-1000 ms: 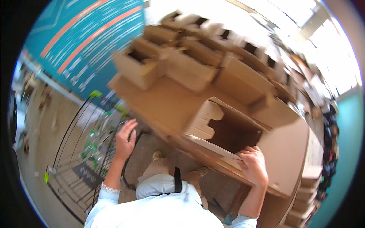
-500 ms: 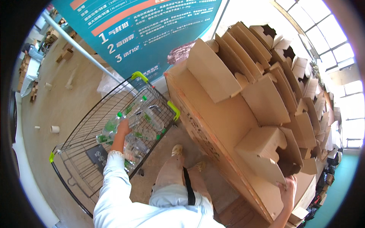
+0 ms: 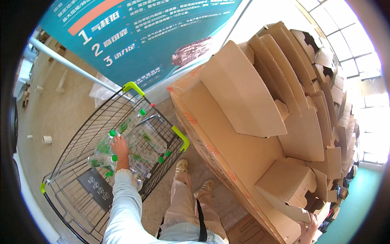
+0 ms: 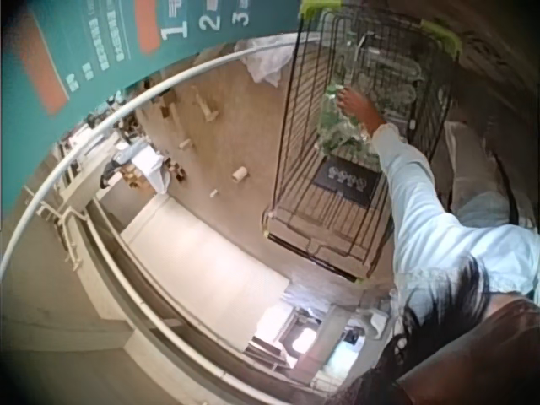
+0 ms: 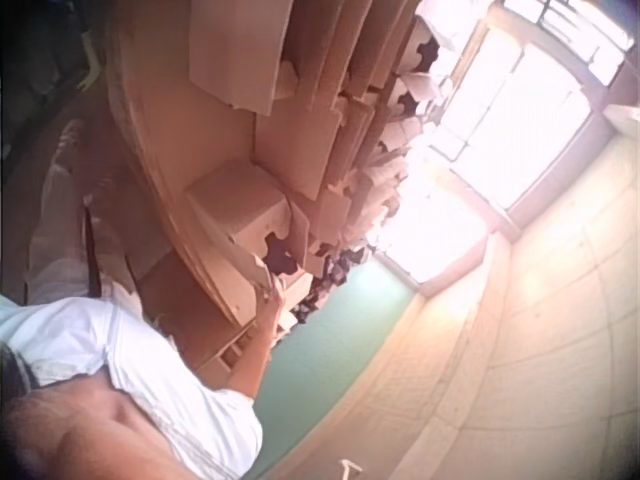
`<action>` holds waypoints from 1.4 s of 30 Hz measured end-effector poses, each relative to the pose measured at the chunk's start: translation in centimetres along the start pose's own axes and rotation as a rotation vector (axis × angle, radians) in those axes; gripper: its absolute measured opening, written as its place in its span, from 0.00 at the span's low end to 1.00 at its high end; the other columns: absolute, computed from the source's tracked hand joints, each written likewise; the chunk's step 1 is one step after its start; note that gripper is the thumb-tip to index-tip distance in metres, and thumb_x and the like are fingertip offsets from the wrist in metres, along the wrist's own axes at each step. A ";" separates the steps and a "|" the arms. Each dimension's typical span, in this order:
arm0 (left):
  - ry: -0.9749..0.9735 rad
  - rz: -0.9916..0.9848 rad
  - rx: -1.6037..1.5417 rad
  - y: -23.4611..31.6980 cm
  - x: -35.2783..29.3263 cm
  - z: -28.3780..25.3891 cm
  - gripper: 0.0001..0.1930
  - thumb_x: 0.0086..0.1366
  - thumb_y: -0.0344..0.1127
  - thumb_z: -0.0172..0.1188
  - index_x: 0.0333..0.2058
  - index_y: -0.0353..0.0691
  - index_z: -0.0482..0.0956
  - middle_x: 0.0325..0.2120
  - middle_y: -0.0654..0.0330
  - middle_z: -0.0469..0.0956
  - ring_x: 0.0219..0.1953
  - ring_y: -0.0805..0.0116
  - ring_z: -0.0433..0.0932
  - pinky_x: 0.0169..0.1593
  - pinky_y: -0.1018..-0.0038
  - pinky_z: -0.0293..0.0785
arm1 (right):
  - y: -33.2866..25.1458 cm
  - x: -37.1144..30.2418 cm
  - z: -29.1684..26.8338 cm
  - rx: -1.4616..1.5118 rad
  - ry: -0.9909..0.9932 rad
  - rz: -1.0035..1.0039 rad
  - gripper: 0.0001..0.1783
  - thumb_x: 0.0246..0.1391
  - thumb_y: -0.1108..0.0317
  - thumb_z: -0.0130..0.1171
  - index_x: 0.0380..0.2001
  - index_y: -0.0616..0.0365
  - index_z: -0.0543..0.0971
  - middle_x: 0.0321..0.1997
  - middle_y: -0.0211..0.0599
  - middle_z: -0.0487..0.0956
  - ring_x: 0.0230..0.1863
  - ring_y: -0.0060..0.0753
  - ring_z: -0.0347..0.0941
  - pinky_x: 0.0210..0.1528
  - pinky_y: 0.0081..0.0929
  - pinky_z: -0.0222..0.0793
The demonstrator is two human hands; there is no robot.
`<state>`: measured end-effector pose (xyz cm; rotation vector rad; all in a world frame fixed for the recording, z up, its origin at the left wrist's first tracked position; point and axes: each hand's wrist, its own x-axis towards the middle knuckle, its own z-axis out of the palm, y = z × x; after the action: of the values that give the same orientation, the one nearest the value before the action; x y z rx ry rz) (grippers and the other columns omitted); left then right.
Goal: The person places green-capped bottles into cardboard boxes on a table, folding the cardboard flaps to secure each bottle inside. The person takes the bottles from a shopping cart and places the filled boxes onto a stack.
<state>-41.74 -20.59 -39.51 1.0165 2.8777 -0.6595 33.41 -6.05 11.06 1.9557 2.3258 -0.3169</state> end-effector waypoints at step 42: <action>0.054 1.700 0.615 39.6 -38.0 -58.3 0.29 0.42 0.49 0.75 0.44 0.43 0.82 0.40 0.52 0.83 0.46 0.54 0.81 0.51 0.60 0.76 | 1.2 -2.4 3.4 0.252 0.451 -0.515 0.02 0.44 0.68 0.59 0.24 0.52 0.76 0.31 0.30 0.73 0.44 0.32 0.69 0.41 0.27 0.70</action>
<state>19.17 7.50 4.32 2.7036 0.8292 -1.1002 34.78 -8.88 8.14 1.6112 3.2232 -0.2242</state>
